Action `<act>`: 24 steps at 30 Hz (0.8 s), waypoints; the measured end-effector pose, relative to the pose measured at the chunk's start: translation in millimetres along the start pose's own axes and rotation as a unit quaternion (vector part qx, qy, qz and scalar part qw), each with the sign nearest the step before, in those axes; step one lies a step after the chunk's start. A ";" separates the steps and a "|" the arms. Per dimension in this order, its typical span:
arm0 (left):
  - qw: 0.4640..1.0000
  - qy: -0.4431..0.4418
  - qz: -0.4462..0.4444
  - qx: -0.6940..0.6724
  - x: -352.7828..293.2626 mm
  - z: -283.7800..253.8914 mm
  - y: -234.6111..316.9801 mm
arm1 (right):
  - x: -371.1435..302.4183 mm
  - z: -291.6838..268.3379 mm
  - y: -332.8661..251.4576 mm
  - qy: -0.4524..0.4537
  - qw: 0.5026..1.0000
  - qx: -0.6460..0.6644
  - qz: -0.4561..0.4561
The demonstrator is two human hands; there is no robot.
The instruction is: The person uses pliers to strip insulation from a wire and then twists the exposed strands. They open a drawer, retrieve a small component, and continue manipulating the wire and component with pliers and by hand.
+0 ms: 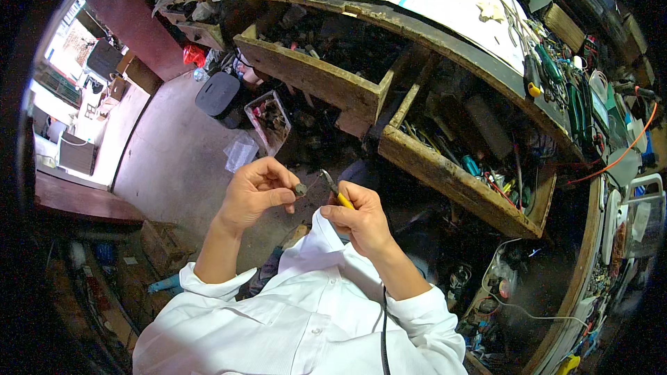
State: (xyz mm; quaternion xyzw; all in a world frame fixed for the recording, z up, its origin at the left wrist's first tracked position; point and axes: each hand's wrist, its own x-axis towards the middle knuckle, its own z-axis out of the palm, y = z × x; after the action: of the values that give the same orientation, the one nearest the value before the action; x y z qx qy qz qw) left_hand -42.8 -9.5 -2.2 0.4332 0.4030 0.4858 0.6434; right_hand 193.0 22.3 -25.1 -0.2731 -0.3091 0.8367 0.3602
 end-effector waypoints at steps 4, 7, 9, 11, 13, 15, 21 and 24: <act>0.998 -0.018 -0.004 -0.064 -1.3 7.1 -1.3 | -0.3 3.4 0.9 0.002 1.000 0.012 0.014; 0.992 -0.021 -0.037 -0.123 -1.9 9.9 -6.0 | 0.9 3.9 4.6 0.023 0.999 0.023 0.013; 0.985 -0.004 -0.064 -0.162 -2.1 6.4 -18.0 | 0.7 3.2 5.4 0.029 0.999 0.015 0.002; 0.985 0.014 -0.078 -0.154 -3.3 5.5 -23.0 | 0.1 0.9 4.1 0.024 1.000 -0.006 -0.014; 0.982 0.028 -0.078 -0.168 -2.7 4.3 -29.7 | -0.3 1.8 4.5 0.027 0.999 -0.028 -0.022; 0.976 0.036 -0.062 -0.204 0.2 4.8 -38.3 | -1.3 3.5 3.5 0.030 0.998 -0.046 -0.027; 0.970 0.066 -0.040 -0.229 4.1 20.3 -30.2 | -4.4 3.5 0.5 0.034 0.997 -0.050 -0.038; 0.976 0.126 -0.025 -0.177 5.0 20.3 -30.7 | -5.1 4.3 -3.0 0.035 0.997 -0.046 -0.049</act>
State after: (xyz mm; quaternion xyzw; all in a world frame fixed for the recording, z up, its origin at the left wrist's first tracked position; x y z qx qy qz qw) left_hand -14.2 -12.7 -25.8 0.2379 0.3992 0.5834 0.6661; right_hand 194.4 18.6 -19.0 -0.3026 -0.3476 0.7931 0.3983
